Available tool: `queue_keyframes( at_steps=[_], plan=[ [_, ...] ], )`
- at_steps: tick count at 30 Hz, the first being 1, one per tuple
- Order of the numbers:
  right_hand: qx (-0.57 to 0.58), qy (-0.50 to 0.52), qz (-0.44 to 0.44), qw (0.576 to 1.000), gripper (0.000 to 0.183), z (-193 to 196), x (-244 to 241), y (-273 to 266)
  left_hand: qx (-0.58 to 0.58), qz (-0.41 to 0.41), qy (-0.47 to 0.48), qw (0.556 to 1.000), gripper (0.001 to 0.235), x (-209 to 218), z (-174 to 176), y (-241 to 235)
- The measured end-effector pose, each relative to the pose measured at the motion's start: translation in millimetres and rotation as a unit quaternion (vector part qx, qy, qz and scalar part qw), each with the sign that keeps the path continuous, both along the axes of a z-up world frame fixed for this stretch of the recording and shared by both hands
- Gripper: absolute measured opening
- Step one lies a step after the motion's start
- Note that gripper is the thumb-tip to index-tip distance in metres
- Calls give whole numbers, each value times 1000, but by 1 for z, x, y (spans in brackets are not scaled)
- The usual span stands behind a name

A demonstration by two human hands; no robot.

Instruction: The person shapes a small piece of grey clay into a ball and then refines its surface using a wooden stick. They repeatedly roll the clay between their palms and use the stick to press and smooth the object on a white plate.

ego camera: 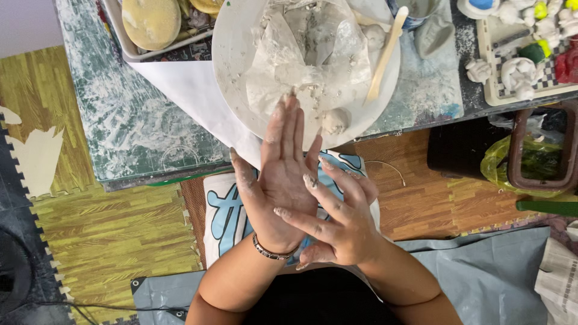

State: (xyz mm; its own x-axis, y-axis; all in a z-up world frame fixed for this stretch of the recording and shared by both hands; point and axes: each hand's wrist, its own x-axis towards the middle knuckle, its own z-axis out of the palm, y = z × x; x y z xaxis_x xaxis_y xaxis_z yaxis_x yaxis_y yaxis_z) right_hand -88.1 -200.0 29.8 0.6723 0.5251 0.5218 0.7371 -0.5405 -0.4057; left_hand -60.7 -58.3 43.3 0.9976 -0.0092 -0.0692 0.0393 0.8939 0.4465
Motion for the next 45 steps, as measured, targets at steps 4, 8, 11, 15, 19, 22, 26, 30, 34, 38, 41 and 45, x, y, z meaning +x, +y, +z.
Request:
queue_keyframes(
  at_steps=[4,8,11,15,19,22,26,30,34,38,41,45],
  plan=[
    [-2,-1,-25,1000,70,7,-12,-3,-12,-15,13,1000,85,-14,7,-3],
    [23,26,7,999,58,20,-29,-10,-8,-7,-22,1000,83,-35,14,-10],
    [67,59,9,996,46,26,-46,-12,-35,-9,-52,998,82,-56,18,-18],
    [139,96,7,986,40,33,-64,-13,8,-18,-90,996,79,-77,26,-28],
    [217,108,16,970,40,40,-63,-11,7,-27,-97,995,79,-77,36,-33],
    [239,127,20,962,36,40,-59,-9,1,-30,-85,996,79,-72,37,-35],
    [249,137,3,959,30,30,-57,-10,18,-20,-85,996,79,-68,29,-37],
    [298,140,-24,944,22,14,-47,-14,50,-19,-62,997,75,-65,13,-28],
    [365,193,-91,906,14,-1,-35,-26,41,2,-33,999,63,-55,-12,-9],
    [454,236,-87,855,16,-15,-10,-31,74,34,-42,996,50,-34,-36,12],
    [447,225,-103,860,19,-24,8,-35,204,87,-32,975,42,-12,-49,17],
    [371,154,-141,905,23,-29,26,-38,582,109,-139,793,31,7,-43,30]
  ],
)
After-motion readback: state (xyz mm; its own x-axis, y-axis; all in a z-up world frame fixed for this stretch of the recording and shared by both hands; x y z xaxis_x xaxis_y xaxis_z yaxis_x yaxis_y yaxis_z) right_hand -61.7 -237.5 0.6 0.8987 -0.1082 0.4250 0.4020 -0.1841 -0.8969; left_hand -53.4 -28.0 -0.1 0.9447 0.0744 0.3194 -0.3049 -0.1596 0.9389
